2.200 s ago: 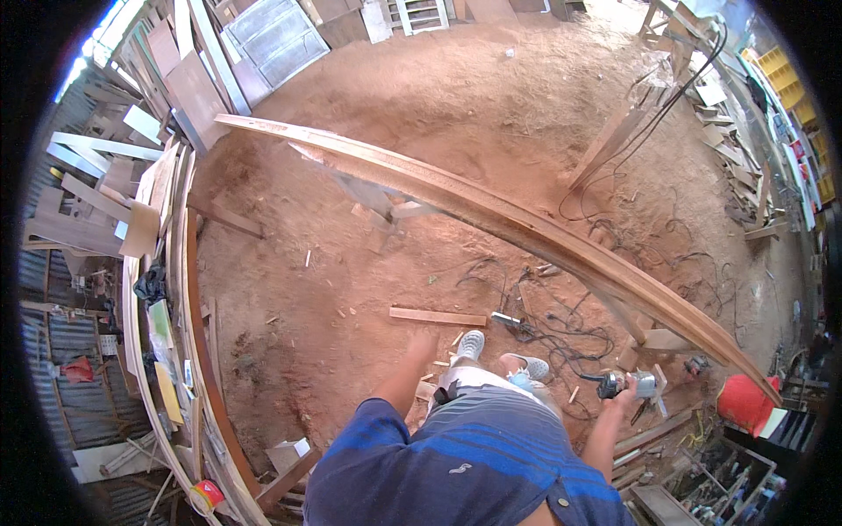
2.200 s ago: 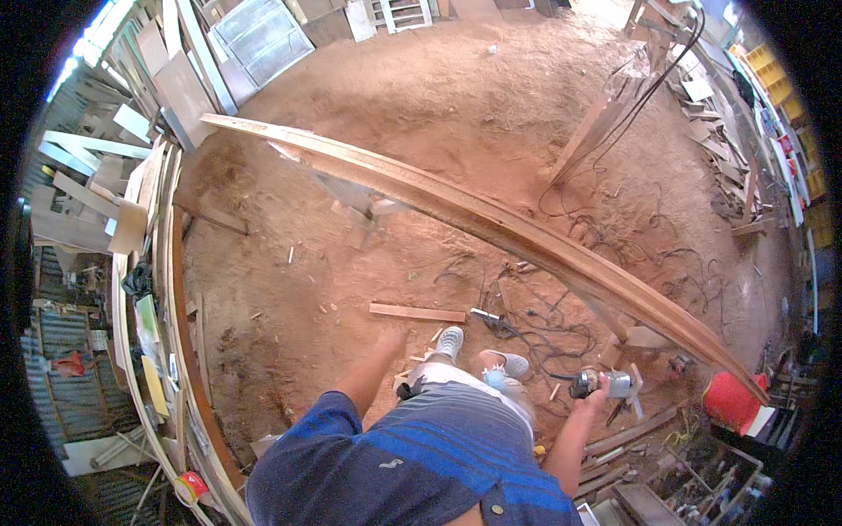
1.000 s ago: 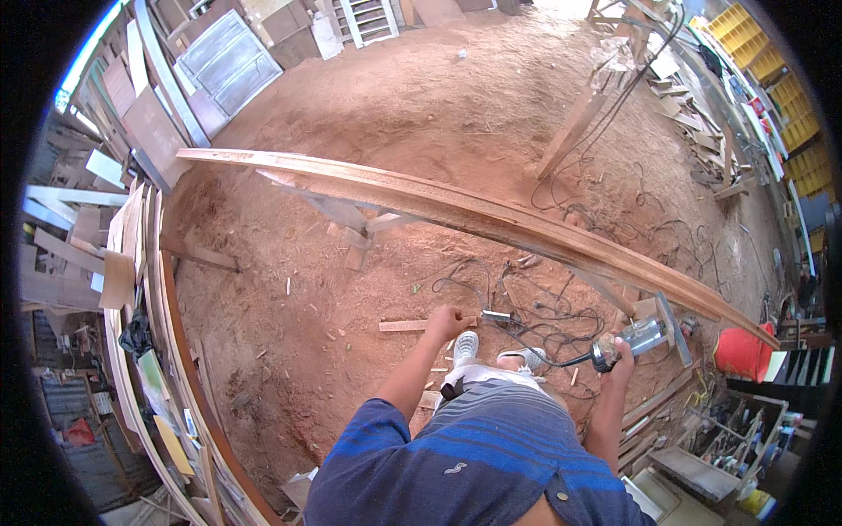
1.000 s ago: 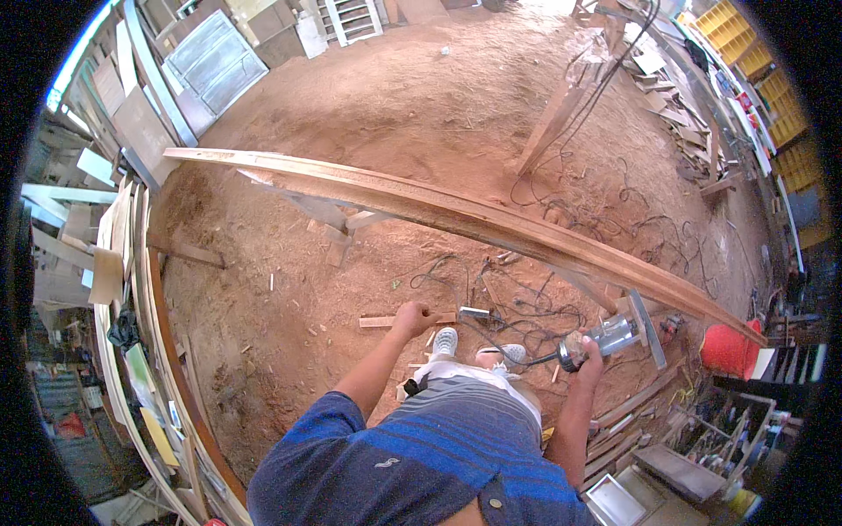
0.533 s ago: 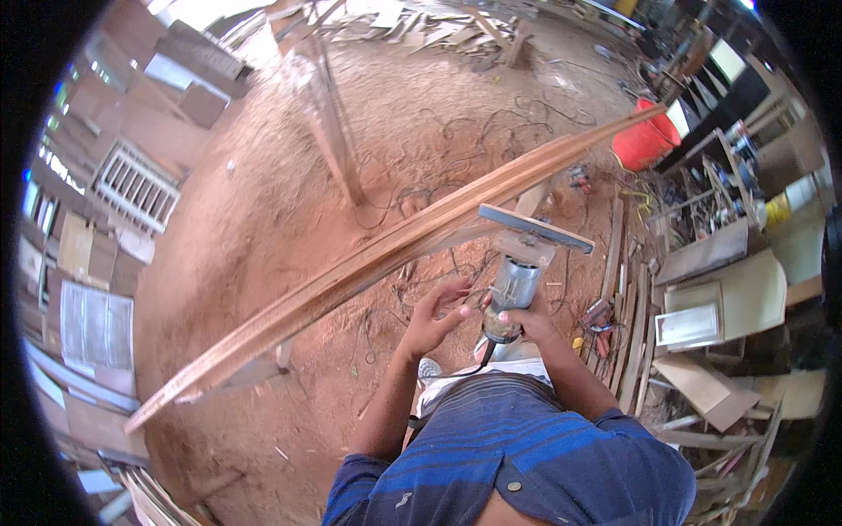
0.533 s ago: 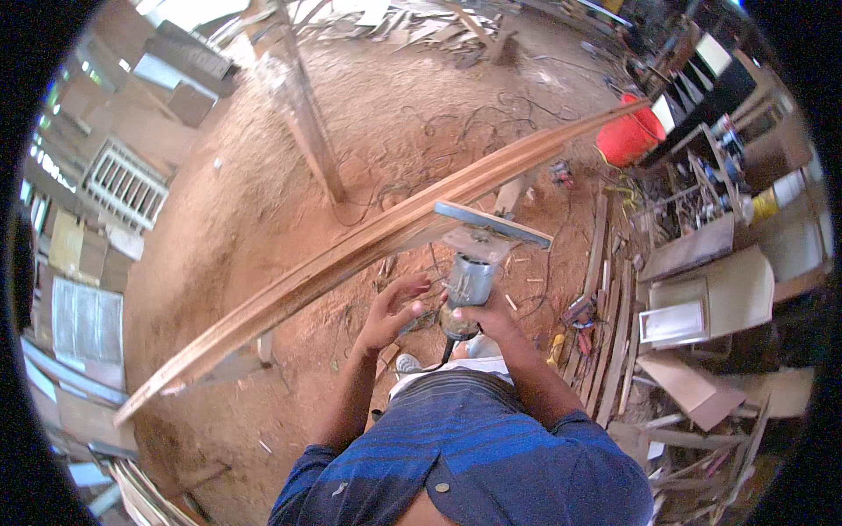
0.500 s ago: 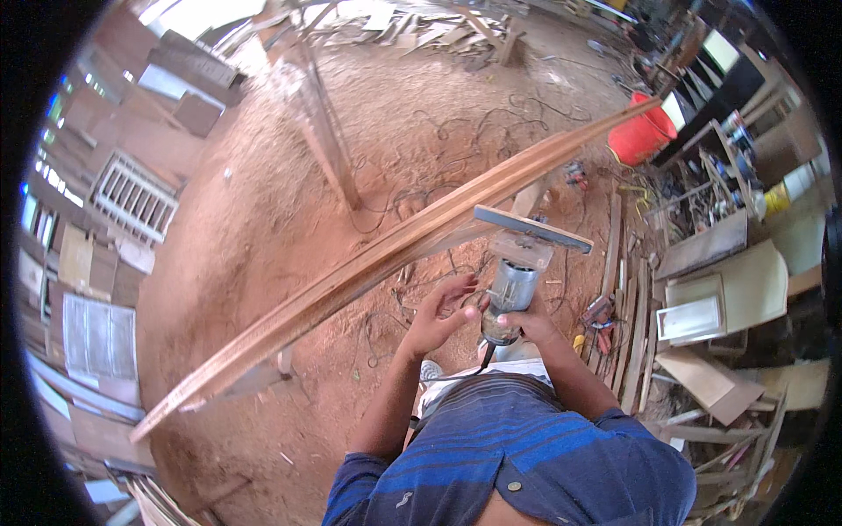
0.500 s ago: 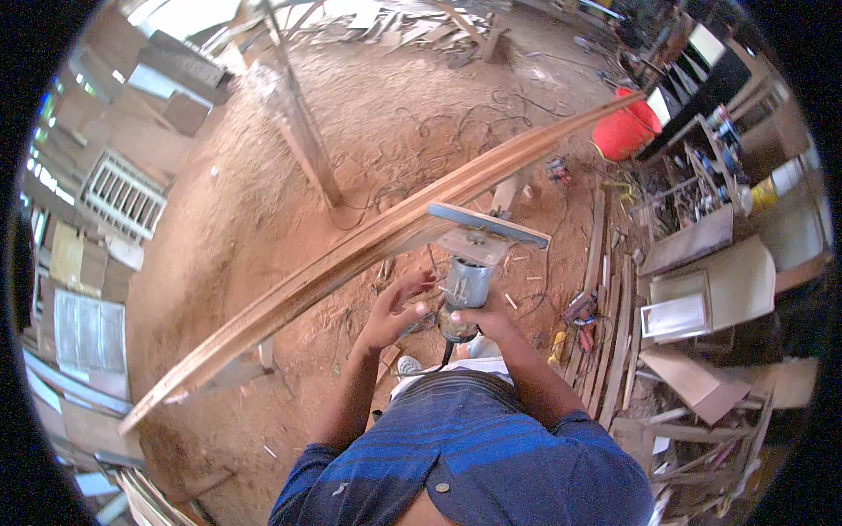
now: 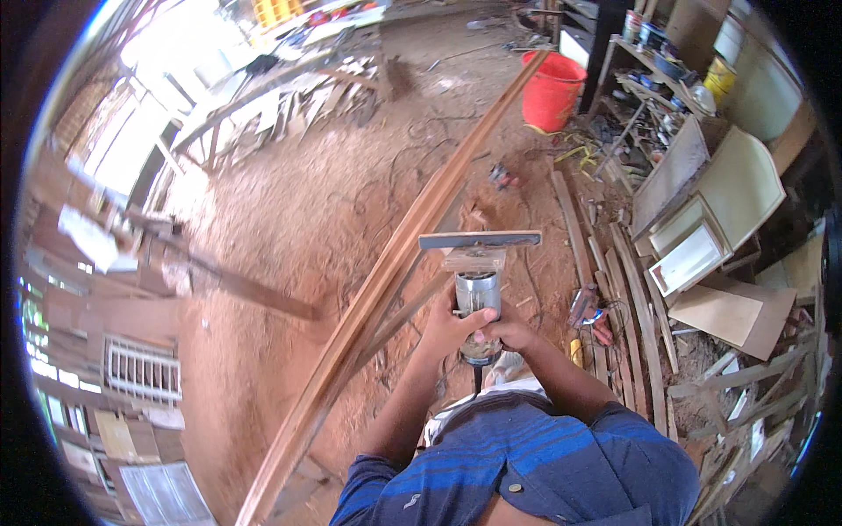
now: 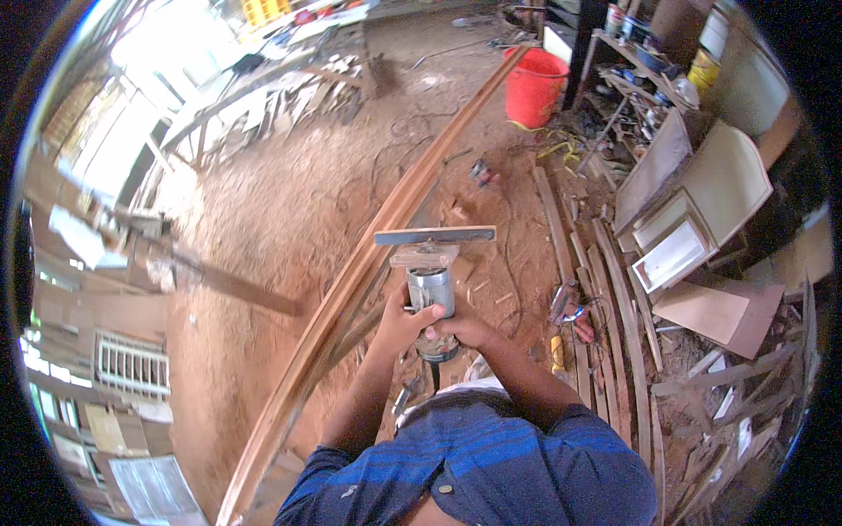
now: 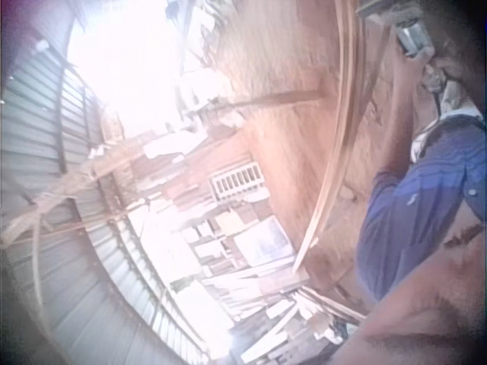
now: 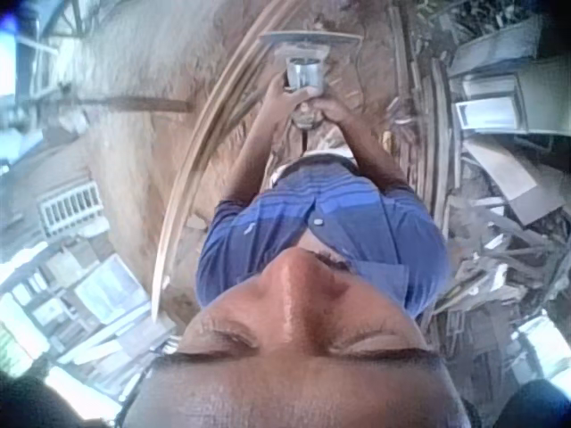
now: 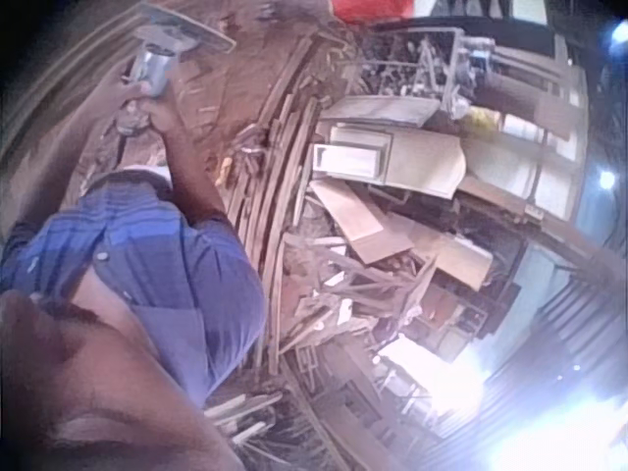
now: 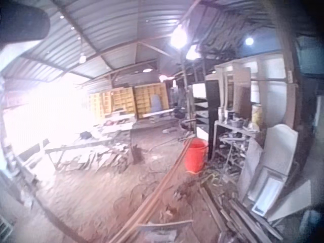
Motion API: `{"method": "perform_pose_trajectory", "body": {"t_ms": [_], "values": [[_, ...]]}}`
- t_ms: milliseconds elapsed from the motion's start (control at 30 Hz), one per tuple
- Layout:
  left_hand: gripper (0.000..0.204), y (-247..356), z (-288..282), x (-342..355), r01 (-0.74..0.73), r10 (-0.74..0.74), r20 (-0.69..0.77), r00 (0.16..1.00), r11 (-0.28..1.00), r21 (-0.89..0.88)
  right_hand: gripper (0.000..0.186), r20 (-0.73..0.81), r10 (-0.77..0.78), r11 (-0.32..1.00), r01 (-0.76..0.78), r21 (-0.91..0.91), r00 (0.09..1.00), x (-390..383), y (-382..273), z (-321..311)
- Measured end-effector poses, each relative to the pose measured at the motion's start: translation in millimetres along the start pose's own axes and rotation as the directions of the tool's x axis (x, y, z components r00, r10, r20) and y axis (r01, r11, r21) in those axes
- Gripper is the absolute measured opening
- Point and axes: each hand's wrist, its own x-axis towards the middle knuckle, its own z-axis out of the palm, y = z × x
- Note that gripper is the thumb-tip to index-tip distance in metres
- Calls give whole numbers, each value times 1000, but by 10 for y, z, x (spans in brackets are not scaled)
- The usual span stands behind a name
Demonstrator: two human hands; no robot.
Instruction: The person uses a hand router to shape the edge of a long wooden plank, then stops to use a wrench to adjust the router's bit.
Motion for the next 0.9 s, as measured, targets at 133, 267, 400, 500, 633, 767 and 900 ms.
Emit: {"method": "perform_pose_trajectory", "body": {"t_ms": [133,267,400,500,633,767,900], "values": [[65,27,478,755,-34,34,14,999,999,-6,73,-20,-37,999,36,-11,999,149,-557,-624],[63,206,919,1371,7,-1,86,996,998,-68,74,-76,3,1000,-4,-10,997,206,-932,-1217],[62,70,1131,1959,-35,45,153,987,997,-69,73,-131,-10,1000,8,-12,991,281,-1239,-1613],[62,78,1313,2431,-5,30,201,979,992,-125,71,-212,-103,995,102,-16,972,442,-1435,-1908],[62,49,1468,3132,48,10,264,964,976,-215,73,-254,-104,992,83,-90,962,749,-1616,-2496],[66,4,1597,4017,139,-67,322,945,969,-206,73,-343,-101,988,55,-141,934,1216,-1909,-3112],[75,-54,1594,4926,208,-120,421,899,963,-170,63,-506,-176,980,101,-173,844,1614,-2185,-3572]]}}
